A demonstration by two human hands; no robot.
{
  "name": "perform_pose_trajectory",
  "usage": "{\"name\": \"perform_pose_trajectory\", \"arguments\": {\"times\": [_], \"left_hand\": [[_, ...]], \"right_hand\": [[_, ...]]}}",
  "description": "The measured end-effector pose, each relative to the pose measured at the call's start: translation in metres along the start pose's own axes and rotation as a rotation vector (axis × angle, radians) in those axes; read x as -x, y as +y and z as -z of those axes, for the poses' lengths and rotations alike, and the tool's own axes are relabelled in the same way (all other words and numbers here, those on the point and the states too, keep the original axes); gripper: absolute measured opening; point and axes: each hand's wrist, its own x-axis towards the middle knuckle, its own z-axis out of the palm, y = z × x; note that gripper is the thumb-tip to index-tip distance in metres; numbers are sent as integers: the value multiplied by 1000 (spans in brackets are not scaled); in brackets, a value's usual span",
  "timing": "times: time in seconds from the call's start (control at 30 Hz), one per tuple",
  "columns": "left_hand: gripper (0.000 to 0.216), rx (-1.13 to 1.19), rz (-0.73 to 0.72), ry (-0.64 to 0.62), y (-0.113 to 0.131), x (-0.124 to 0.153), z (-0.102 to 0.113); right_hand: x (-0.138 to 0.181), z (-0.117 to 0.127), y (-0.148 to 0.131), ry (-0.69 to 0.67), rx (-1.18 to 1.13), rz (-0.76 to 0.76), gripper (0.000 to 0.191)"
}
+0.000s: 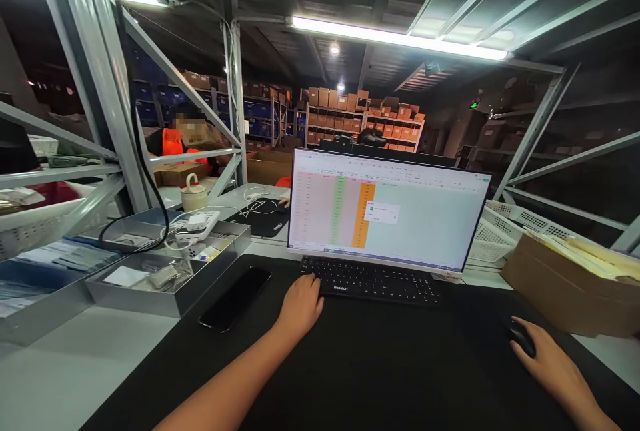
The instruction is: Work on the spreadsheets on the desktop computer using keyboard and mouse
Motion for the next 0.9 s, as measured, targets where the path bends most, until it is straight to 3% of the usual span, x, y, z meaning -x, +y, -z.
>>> {"name": "perform_pose_trajectory", "arguments": {"times": [0.3, 0.53, 0.9], "left_hand": [[43, -73, -8, -31, 3, -1, -1], [43, -80, -31, -41, 3, -2, 0], [38, -61, -31, -7, 1, -1, -3]], "right_hand": [[6, 3, -8, 5, 12, 37, 64], [4, 0, -4, -13, -3, -19, 69], [6, -7, 4, 23, -50, -2, 57]]}}
